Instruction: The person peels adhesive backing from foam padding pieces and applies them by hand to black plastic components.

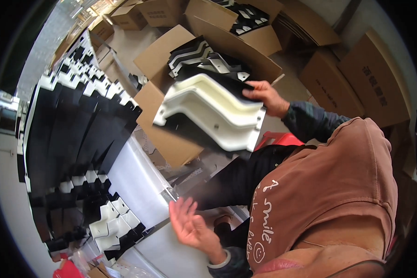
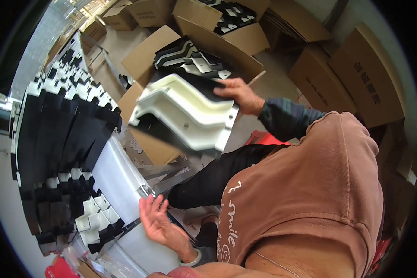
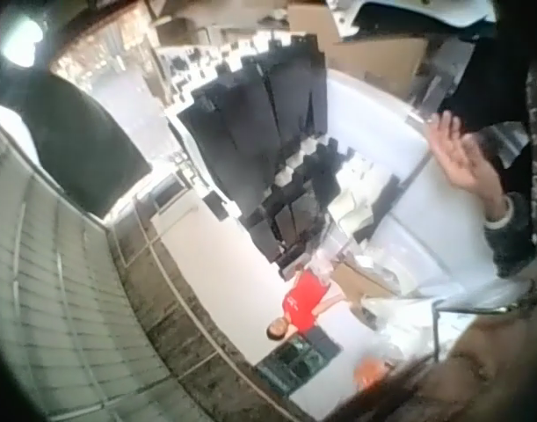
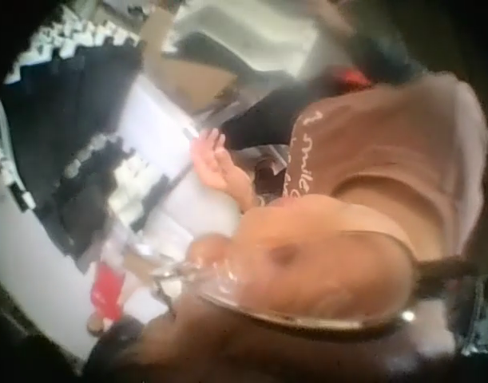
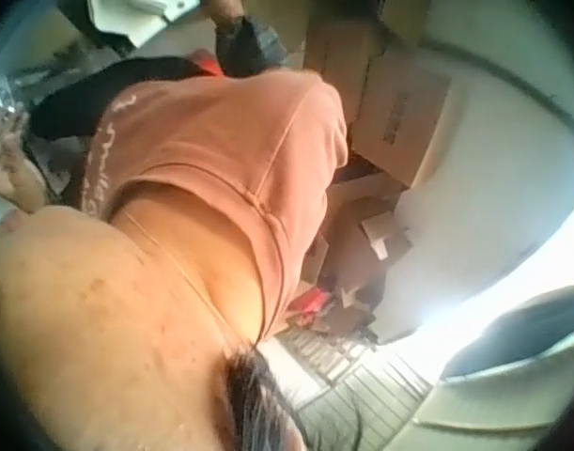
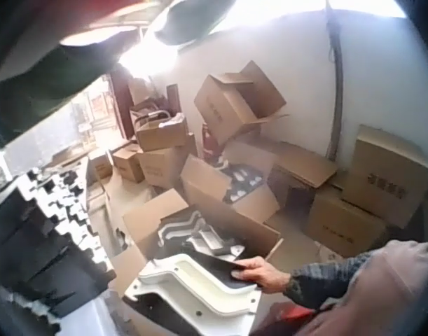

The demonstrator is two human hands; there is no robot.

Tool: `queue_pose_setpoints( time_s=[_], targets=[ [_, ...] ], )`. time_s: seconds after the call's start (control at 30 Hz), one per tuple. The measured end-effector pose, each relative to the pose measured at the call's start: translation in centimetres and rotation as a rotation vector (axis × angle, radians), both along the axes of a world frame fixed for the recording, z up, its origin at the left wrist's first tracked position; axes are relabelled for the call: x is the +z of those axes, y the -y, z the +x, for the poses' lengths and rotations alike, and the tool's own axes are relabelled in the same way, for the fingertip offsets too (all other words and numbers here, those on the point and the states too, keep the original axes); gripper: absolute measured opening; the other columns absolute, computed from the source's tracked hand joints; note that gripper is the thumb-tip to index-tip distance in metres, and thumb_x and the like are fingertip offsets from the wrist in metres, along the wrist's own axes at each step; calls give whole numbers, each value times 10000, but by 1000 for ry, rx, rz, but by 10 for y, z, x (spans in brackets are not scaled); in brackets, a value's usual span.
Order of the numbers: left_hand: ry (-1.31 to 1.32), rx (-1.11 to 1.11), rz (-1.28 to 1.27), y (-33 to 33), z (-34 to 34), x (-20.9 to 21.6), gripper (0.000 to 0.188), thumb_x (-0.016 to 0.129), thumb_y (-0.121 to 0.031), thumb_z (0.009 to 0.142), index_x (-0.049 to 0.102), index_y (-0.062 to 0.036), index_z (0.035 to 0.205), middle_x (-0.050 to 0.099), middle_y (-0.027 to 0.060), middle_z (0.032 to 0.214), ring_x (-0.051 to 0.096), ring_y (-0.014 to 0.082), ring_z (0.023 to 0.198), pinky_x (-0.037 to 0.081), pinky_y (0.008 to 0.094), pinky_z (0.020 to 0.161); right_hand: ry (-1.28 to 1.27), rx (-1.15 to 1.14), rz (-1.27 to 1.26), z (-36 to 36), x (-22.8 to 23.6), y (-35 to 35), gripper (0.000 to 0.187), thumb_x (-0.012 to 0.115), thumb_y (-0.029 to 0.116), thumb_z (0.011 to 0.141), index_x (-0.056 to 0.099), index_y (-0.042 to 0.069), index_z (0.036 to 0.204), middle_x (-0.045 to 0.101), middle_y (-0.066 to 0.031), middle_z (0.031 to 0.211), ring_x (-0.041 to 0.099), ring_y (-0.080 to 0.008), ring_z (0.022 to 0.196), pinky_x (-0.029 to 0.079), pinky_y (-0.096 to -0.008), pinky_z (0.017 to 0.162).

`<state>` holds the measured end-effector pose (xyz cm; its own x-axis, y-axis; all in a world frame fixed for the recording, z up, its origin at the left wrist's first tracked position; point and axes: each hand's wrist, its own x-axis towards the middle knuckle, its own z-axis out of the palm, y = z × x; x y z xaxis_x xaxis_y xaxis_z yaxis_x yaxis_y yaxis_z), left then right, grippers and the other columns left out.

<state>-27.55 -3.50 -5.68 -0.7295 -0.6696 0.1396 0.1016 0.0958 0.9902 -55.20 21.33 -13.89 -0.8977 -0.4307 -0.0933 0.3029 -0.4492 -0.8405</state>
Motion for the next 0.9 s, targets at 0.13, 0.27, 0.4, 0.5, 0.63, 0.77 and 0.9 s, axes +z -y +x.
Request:
queue_pose_setpoints(
  time_s=[0.13,0.27,0.4,0.5,0.63,0.77,0.9],
  targets=[
    [-27,-153,455,-22,1,-23,1016,838,-515,764,366,13,1492,426,160,1492,428,324,1356,335,478,1151,-283,236,-61,56,18,36,473,597,-8,950,531,-3,1418,616,-103,1356,560,-147,1251,439,-279,1065],
    [29,108,530,-31,14,-22,748,710,-319,809,461,13,1432,507,156,1422,520,314,1260,431,449,1079,-556,455,-25,72,24,56,529,601,-23,965,479,49,1475,550,-87,1448,455,-137,1365,348,-279,1137],
    [13,286,539,-13,40,-17,754,573,-447,830,494,56,1386,495,234,1401,528,358,1256,482,458,1010,-900,780,209,-4,32,50,441,744,256,920,656,44,1298,732,-100,1143,656,-145,1067,508,-286,939],
    [3,372,485,0,52,-13,794,576,-541,851,509,49,1377,487,232,1420,500,365,1289,443,461,1057,-743,249,762,-93,-7,35,272,706,193,932,715,14,1136,759,-129,971,704,-133,898,555,-304,772],
    [-146,461,464,7,56,-10,528,615,-409,911,632,-71,1316,502,209,1454,499,346,1327,426,432,1125,-988,-93,1017,-116,-16,21,199,662,74,900,730,23,1080,743,-141,863,715,-181,758,558,-322,700],
    [-279,452,39,46,103,-74,508,477,-400,999,549,-102,1404,449,252,1479,482,386,1337,438,512,1107,-1430,50,728,-48,-31,52,65,656,62,842,689,47,895,684,-122,821,670,-299,753,553,-377,682],
    [68,563,-915,27,83,-30,726,642,-248,942,278,-98,1552,365,254,1506,504,404,1306,433,493,1123,-1722,298,670,7,-35,77,235,690,75,783,656,28,1011,581,-81,754,585,-260,726,509,-381,620]
  ],
)
